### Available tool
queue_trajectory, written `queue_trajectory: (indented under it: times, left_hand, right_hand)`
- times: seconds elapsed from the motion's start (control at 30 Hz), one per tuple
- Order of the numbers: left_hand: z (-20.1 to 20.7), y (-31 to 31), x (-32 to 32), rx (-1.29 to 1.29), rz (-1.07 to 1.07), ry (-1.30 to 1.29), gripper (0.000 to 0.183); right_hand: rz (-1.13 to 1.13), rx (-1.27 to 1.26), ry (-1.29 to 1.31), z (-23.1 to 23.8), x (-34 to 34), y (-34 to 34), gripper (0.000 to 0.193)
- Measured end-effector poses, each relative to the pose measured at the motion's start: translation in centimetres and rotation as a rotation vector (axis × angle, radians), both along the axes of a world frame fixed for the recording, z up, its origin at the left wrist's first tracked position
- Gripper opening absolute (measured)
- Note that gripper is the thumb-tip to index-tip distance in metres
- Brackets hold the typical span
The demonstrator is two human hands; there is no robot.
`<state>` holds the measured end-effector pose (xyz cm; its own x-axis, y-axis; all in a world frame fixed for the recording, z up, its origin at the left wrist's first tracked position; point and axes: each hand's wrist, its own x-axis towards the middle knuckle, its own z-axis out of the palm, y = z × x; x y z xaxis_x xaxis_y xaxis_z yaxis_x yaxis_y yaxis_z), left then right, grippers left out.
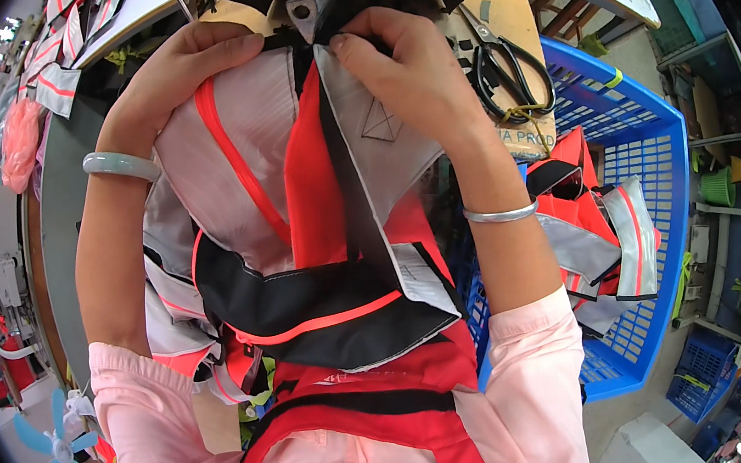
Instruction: The person assembles safety vests by hand, repeatedly picking up fabric pieces and fastening black straps to the edges of white and red panels. The worker handles multiple vests in sequence, aligning the straps and securing them before placing the finished items into a blue crate.
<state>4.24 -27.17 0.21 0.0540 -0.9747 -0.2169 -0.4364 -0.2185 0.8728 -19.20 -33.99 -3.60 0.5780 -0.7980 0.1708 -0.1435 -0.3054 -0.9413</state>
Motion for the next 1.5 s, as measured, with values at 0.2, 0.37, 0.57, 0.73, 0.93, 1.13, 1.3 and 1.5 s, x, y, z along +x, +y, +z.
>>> queue_trajectory:
  times: [0.2,0.37,0.57,0.73,0.93,1.13,1.3,1.5]
  left_hand:
    - [0.7,1.0,0.4,-0.083,0.024,-0.082,0.026]
    - [0.7,3.2,-1.9,-0.082,-0.136,-0.141,0.025]
    - [1.4,2.9,-4.5,-0.062,-0.192,-0.126,0.029]
    - [0.6,2.1,-3.9,-0.103,-0.195,-0.233,0.031]
    - [0.0,1.2,-2.8,-0.095,-0.201,-0.219,0.034]
    - [-0.8,0.1,-2.0,-0.053,-0.157,-0.200,0.035]
    - [-0.6,-0.3,-1.8,-0.022,-0.190,-0.077,0.038]
    - [-0.9,-0.3,-1.8,-0.017,-0.092,0.020,0.034]
  right_hand:
    - [-0.049,-0.087,-0.067,0.5,-1.6,-0.4,0.023]
    - [0.321,0.359,0.044,1.1,-4.1,4.1,0.025]
    - [0.091,0.290,-0.156,0.1,-1.7,3.0,0.021]
    - [0.096,0.332,-0.218,-0.7,-1.0,1.7,0.020]
    - [0.073,0.300,-0.236,-1.3,-0.1,1.0,0.021]
    - [0.066,0.442,-0.296,-1.5,0.7,1.0,0.015]
    - [0.090,0.638,-0.461,-1.9,1.1,0.6,0.012]
    - [0.062,0.704,-0.594,-1.7,2.0,0.8,0.010]
